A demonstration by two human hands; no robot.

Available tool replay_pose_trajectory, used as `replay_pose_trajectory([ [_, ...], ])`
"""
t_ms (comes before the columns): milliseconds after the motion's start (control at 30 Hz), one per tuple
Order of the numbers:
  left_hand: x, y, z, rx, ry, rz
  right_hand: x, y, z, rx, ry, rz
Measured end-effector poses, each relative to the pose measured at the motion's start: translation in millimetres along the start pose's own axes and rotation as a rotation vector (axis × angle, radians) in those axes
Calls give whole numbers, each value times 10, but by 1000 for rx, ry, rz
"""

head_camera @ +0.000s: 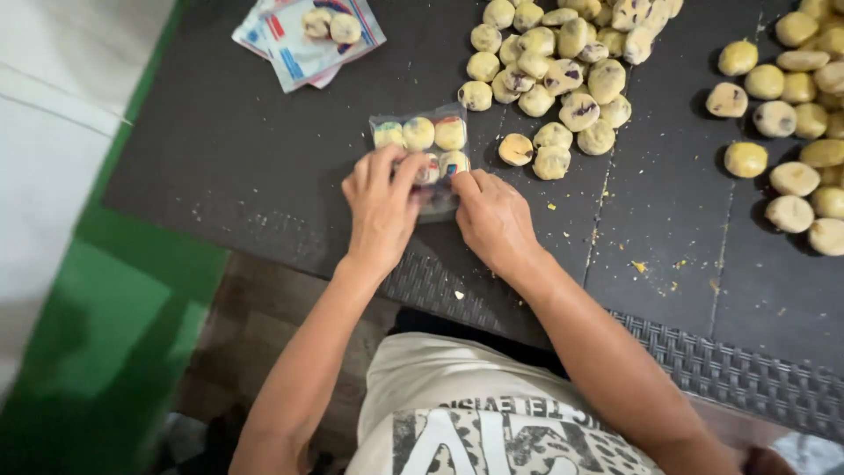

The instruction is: Packaging small round pastries into plastic bags at a bakery workstation.

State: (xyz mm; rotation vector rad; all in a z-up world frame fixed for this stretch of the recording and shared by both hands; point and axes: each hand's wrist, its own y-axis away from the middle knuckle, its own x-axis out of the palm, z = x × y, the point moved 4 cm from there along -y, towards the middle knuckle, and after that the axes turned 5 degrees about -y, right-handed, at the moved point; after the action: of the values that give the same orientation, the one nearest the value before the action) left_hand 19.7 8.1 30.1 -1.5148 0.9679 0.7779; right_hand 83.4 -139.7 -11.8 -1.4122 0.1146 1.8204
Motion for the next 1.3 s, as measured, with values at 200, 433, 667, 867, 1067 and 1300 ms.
replay_pose_trajectory([
  [200, 89, 199, 231, 146, 42, -5, 79, 13, -6, -105, 64, -54],
  [433, -85, 10, 231, 147, 165, 77, 41, -21, 126, -118, 163, -122],
  [667, -181, 50, 983, -13, 534, 142, -174, -48, 218, -127, 76, -99],
  [867, -276, 343, 1899, 23, 47, 162, -115, -40, 233, -152, 92, -105],
  [1067, -741, -26, 807, 83, -203, 182, -126, -89, 188, -26, 22, -136],
  [1300, -24, -647, -836, 386, 159, 29, -712, 73, -418, 58, -195, -163],
])
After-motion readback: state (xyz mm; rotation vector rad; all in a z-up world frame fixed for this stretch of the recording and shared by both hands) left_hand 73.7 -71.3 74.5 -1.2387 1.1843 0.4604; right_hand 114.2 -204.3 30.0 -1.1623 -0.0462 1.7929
